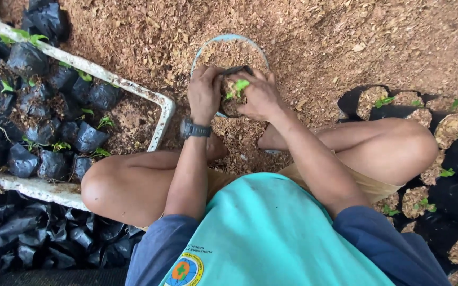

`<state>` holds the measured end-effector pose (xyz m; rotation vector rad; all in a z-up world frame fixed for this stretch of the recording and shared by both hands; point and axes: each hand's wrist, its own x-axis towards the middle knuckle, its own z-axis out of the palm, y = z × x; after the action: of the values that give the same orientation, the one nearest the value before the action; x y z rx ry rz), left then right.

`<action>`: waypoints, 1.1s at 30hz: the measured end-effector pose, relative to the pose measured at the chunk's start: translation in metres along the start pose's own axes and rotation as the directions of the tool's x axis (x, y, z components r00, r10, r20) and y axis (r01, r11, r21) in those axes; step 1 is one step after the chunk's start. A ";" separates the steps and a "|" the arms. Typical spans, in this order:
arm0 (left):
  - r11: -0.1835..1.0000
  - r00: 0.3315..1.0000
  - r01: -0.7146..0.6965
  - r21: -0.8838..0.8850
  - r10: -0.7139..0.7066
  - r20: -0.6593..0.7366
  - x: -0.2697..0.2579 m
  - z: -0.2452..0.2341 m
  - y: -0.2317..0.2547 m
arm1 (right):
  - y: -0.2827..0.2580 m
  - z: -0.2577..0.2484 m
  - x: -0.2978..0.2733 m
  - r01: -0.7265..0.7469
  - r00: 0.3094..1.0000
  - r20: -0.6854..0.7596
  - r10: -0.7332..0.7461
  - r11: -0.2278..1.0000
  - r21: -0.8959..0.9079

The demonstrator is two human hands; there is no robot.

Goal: Transplanting small seedlings from a tray into individual black plastic nursery bags filled with soil and mulch.

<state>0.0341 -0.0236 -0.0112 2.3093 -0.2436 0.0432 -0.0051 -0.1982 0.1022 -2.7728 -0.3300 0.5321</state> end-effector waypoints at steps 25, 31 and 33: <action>0.996 0.997 -0.013 0.090 0.006 0.073 -0.043 -0.058 0.067 | 0.138 0.069 0.001 -0.640 0.733 0.145 0.665 0.600 0.480; 0.964 0.987 0.113 0.240 -0.136 0.081 -0.064 -0.038 0.028 | 0.146 0.150 -0.008 -0.612 0.653 0.210 0.728 0.344 0.712; 0.990 0.988 0.131 0.050 -0.126 -0.084 -0.053 -0.057 0.051 | 0.185 0.188 -0.011 -0.435 0.897 0.025 0.441 0.872 0.225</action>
<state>-0.0246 -0.0073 0.0595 2.3672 -0.0525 0.0786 -0.0577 -0.3272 -0.1223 -2.6230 0.3617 0.5911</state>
